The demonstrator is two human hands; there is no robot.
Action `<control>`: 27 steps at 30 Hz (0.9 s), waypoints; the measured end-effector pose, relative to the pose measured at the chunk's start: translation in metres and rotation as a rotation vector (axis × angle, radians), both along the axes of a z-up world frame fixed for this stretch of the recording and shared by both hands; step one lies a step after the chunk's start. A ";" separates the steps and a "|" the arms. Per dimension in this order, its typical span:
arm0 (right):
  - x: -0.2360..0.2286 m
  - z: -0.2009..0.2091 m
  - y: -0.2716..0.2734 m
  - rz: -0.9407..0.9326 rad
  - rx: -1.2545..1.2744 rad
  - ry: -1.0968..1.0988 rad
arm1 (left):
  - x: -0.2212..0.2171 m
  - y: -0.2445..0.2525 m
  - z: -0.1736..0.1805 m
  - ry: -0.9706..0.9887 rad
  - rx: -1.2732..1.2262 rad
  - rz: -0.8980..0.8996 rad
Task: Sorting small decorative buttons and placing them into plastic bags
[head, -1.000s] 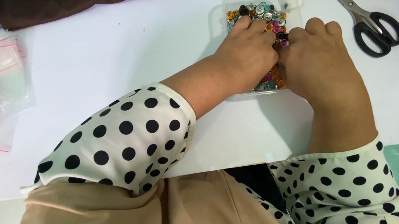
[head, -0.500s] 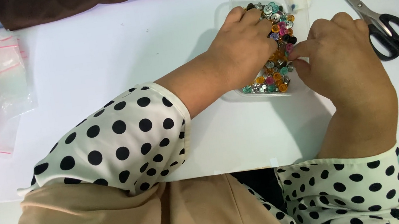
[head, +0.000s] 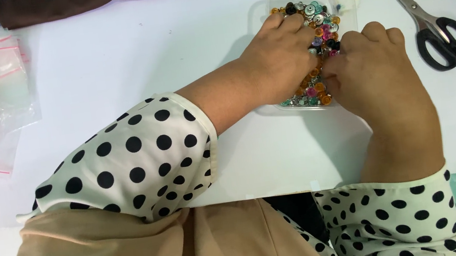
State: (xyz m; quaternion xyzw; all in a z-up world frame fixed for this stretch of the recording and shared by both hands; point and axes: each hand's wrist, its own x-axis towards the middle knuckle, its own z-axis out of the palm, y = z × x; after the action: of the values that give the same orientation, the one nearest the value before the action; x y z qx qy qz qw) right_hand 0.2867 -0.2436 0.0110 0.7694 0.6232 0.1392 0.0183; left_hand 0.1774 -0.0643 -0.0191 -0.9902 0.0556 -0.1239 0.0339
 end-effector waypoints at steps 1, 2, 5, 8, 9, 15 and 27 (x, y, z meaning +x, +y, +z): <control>0.007 0.004 -0.002 0.002 0.004 0.001 | 0.001 0.000 0.001 0.001 0.004 0.002; 0.014 0.007 -0.004 0.050 0.055 0.115 | 0.002 0.000 0.002 -0.056 -0.018 -0.012; 0.036 0.014 -0.012 0.158 0.234 0.259 | 0.012 -0.001 0.001 -0.182 -0.048 -0.039; 0.049 0.013 -0.019 0.149 0.399 0.266 | 0.028 -0.007 0.006 -0.233 -0.053 -0.069; 0.052 0.011 -0.021 0.088 0.430 0.250 | 0.034 -0.009 0.009 -0.211 -0.054 -0.077; 0.049 0.012 -0.016 0.146 0.484 0.271 | 0.056 -0.016 -0.003 -0.224 0.140 -0.134; 0.052 0.012 -0.022 0.266 0.488 0.163 | -0.023 0.006 0.035 -0.493 -0.039 -0.108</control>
State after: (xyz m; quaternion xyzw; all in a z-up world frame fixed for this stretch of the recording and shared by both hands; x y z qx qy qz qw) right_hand 0.3386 -0.2654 0.0227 0.6712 0.6661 0.2238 -0.2361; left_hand 0.1542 -0.0588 0.0160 -0.9260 0.0962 -0.3645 0.0208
